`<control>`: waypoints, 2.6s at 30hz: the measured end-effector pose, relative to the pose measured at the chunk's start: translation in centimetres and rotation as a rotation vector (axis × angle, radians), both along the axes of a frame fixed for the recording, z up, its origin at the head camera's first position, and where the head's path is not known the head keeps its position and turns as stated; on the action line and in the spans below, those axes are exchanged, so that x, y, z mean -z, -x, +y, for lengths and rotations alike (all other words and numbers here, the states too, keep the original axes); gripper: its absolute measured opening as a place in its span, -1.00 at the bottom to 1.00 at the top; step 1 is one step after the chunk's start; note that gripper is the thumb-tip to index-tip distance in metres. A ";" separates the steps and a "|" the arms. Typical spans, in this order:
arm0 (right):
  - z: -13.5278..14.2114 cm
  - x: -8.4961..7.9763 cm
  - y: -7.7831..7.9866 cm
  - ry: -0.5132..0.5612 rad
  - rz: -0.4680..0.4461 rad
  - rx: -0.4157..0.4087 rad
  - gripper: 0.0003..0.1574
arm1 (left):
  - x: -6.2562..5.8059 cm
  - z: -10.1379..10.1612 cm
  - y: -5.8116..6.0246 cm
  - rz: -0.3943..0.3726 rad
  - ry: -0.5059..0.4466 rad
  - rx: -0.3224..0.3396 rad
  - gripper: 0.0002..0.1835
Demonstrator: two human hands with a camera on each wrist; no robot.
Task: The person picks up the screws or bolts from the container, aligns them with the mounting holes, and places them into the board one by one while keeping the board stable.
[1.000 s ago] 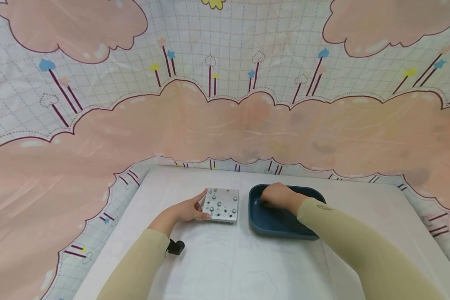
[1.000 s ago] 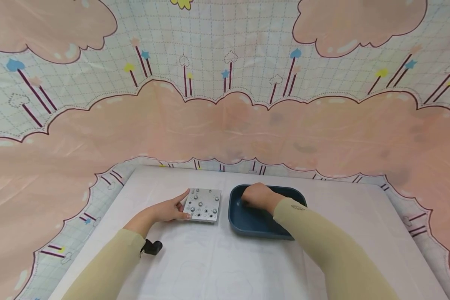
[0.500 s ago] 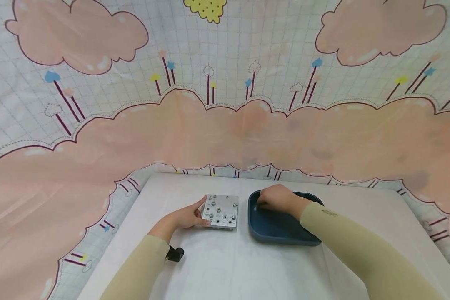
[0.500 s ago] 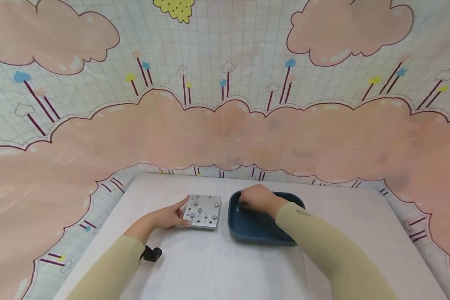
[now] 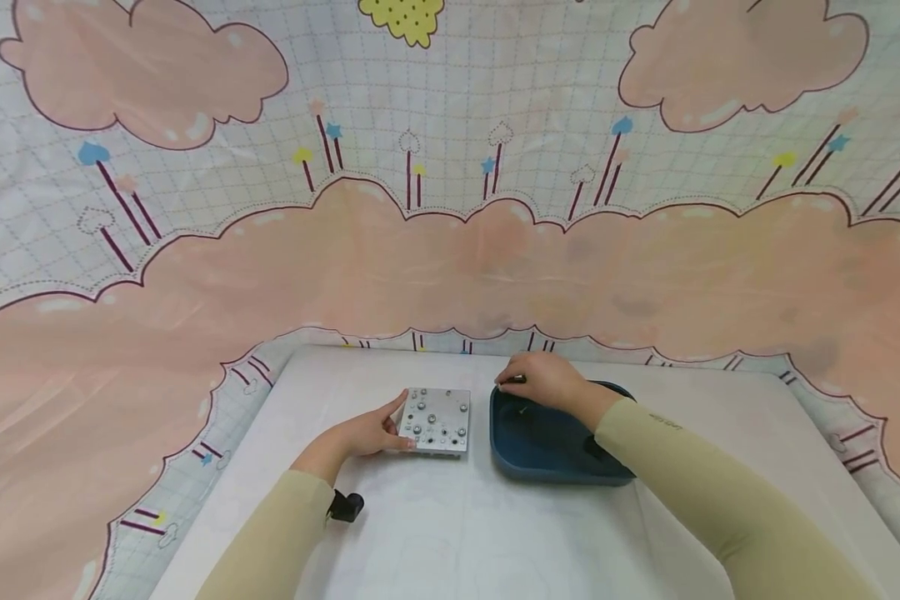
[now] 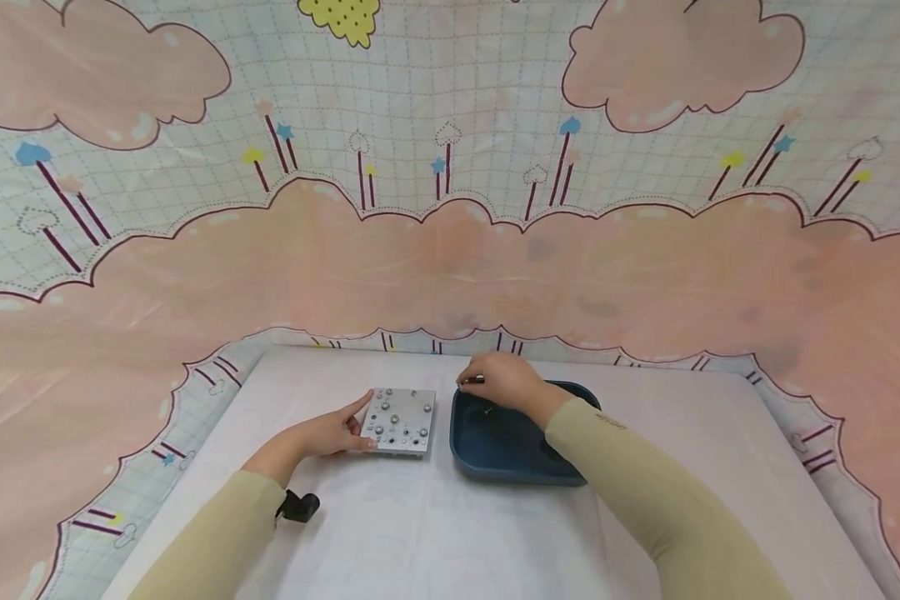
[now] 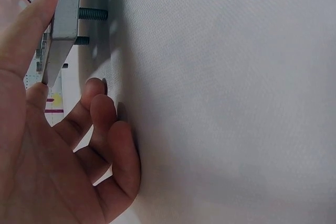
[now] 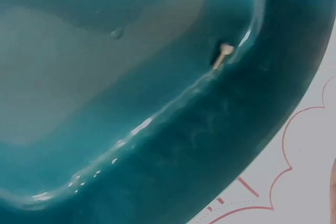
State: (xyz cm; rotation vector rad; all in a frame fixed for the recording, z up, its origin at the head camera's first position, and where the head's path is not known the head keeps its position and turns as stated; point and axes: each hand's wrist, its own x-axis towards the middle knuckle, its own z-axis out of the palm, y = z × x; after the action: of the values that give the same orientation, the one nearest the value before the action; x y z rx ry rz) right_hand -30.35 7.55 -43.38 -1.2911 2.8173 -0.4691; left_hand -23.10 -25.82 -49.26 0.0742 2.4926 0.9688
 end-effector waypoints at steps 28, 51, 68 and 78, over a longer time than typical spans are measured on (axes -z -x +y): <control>-10.3 0.4 -1.9 0.041 -0.261 0.031 -0.87 | 0.3 -0.2 0.3 -0.002 0.032 0.009 0.16; -15.4 2.1 -2.4 -0.031 -0.277 0.228 -0.84 | 0.4 -0.7 0.4 -0.002 0.022 0.030 0.15; -15.9 3.0 -2.6 -0.080 -0.244 0.211 -0.88 | 0.0 -0.1 0.2 -0.002 0.003 0.047 0.14; -15.8 2.1 -2.4 -0.112 -0.218 0.200 -0.72 | 0.3 -0.4 0.3 -0.011 0.001 0.021 0.14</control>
State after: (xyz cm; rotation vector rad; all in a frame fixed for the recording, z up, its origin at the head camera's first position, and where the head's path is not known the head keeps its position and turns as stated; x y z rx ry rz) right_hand -27.95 -8.25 -45.53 -0.8846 2.7537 -0.4193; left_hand -23.45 -26.22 -49.59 0.0936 2.4777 0.9565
